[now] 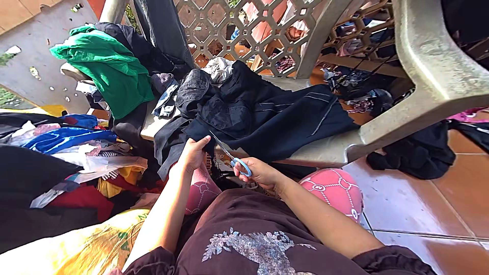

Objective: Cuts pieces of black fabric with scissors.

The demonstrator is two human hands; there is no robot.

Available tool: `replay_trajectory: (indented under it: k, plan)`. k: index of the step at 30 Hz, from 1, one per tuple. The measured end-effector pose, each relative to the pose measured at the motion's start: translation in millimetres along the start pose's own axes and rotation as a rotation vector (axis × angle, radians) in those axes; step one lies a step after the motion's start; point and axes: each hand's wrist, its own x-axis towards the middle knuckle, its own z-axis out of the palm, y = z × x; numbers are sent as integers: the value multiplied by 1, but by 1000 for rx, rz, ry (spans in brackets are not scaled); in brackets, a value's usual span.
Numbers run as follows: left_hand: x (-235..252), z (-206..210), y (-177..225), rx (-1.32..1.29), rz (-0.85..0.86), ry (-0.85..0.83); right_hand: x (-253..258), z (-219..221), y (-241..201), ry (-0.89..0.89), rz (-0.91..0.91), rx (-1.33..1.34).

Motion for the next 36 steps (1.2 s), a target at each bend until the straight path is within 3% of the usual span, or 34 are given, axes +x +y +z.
replay_trajectory:
  k: [36]
  plan:
    - [-14,-11,-1,-56,-77,-192,24,12,-8,-70,-42,26]
